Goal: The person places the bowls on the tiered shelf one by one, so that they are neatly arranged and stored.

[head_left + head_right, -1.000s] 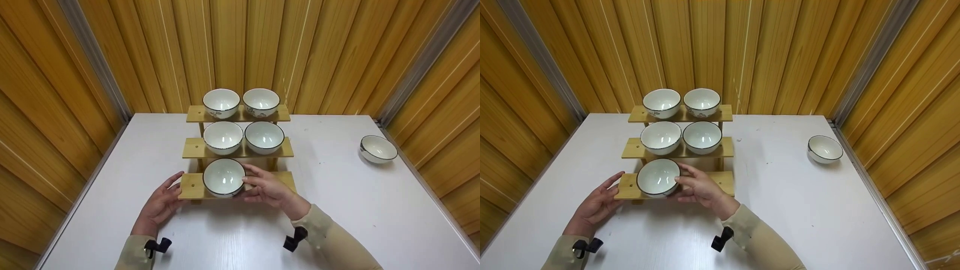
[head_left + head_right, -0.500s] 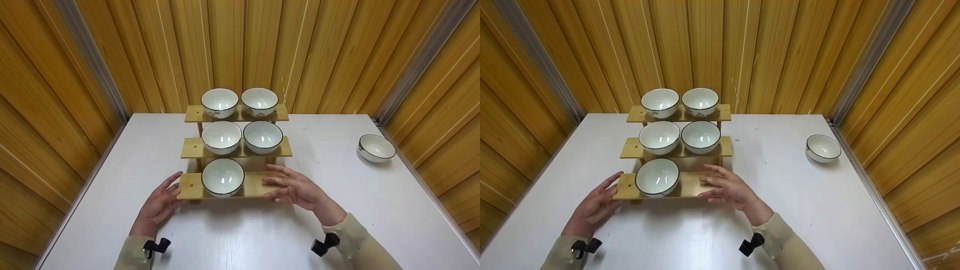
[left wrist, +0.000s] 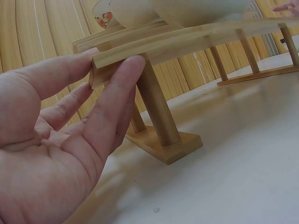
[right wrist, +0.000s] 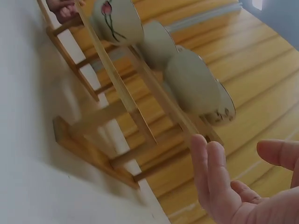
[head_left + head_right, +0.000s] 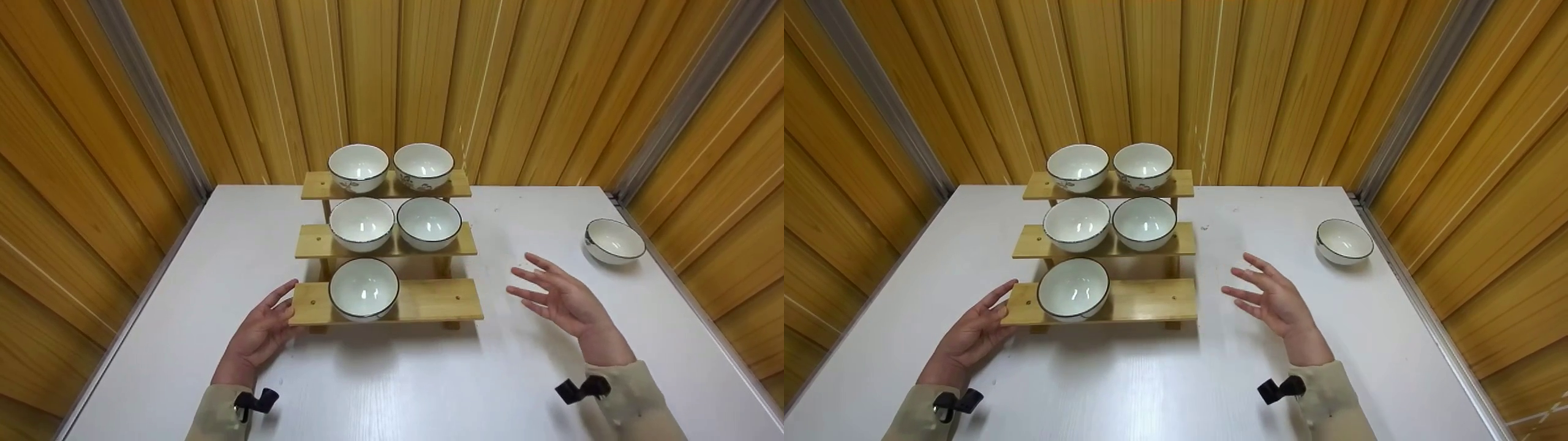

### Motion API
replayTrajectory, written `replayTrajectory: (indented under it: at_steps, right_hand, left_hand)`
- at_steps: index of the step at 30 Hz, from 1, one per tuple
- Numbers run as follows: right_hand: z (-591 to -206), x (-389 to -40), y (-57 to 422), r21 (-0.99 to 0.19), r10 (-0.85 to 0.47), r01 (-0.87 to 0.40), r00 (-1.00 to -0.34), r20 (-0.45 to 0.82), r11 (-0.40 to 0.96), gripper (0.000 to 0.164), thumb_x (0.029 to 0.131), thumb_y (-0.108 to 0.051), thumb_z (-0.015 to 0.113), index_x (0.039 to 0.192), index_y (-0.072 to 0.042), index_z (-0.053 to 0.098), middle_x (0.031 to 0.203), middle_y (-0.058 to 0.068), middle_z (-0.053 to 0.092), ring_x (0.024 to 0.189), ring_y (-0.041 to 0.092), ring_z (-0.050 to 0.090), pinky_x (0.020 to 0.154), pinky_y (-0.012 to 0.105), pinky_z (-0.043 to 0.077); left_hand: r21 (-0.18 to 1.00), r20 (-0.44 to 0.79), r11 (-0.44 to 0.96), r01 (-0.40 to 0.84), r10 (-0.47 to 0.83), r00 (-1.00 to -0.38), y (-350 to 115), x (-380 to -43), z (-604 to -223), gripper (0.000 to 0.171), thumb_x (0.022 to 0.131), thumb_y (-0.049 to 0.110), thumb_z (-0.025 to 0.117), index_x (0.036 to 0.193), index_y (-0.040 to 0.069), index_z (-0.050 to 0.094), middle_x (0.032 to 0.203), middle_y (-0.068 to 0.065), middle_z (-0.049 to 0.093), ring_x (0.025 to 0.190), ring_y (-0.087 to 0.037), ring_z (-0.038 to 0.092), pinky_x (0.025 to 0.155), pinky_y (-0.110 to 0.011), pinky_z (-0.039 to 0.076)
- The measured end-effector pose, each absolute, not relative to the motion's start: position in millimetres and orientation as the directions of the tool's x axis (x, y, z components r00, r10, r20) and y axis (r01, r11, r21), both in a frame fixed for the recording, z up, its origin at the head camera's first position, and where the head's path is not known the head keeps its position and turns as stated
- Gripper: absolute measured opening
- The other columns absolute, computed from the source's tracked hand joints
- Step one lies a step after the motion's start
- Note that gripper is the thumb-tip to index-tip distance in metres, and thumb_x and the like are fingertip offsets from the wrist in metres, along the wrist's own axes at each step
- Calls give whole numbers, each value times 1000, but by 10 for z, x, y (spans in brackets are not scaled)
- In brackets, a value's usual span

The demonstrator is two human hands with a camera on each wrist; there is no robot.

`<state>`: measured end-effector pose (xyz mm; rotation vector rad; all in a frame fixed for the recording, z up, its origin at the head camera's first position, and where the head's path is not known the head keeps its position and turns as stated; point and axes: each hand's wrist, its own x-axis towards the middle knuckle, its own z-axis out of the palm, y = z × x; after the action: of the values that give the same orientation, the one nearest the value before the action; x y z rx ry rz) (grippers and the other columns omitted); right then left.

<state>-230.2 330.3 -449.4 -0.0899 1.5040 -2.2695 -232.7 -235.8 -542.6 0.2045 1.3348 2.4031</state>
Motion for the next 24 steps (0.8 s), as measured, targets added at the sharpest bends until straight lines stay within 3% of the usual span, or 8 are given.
replayTrajectory:
  at_steps: [4,10,12,14,17,24]
  right_hand:
    - [-4519,-2314,3626,-845,-262,306,-943,-206,-439,26,112,-18,41,129,-29,58,127,-2,70,114,26,73,96,32,59]
    - [-4609,-2382,4107,-650,-167,341,-934,-316,-679,19,108,-15,50,120,-22,63,115,10,69,109,34,74,101,38,58]
    - [-4651,-2429,4242,-581,-116,335,-918,-380,-741,38,106,-14,55,139,-32,52,114,13,66,107,37,74,105,38,55]
    - [-4705,-2476,4363,-518,-63,314,-894,-444,-796,63,104,-15,59,152,-47,31,122,13,61,109,40,73,110,38,51]
    - [-4774,-2547,4512,-427,1,256,-856,-517,-867,91,102,-17,63,151,-64,2,138,8,48,116,40,69,117,38,44]
    - [-4798,-2660,4732,-368,53,197,-821,-569,-909,88,98,-21,71,150,-63,13,150,-7,30,131,32,59,119,40,41]
  left_hand:
    - [844,-60,-470,-259,396,-916,-2358,-2321,-5420,60,106,-4,45,159,20,33,137,-3,59,119,-18,66,99,-34,57]
    - [843,-51,-472,-256,404,-913,-2367,-2328,-5419,59,106,-5,44,158,20,33,137,-3,58,118,-17,66,99,-34,58]
    - [842,-43,-476,-253,409,-912,-2372,-2333,-5421,58,106,-5,43,157,21,34,136,-4,58,117,-18,67,98,-35,58]
    - [844,-33,-476,-247,413,-910,-2378,-2337,-5426,58,106,-5,42,156,22,34,136,-4,58,117,-18,67,98,-35,58]
    - [850,-34,-468,-242,409,-912,-2379,-2337,-5430,59,106,-5,42,158,21,32,137,-4,58,117,-17,67,98,-35,58]
    - [860,-55,-447,-244,395,-917,-2370,-2328,-5431,59,107,-3,44,159,20,32,138,-3,56,119,-17,65,99,-35,57]
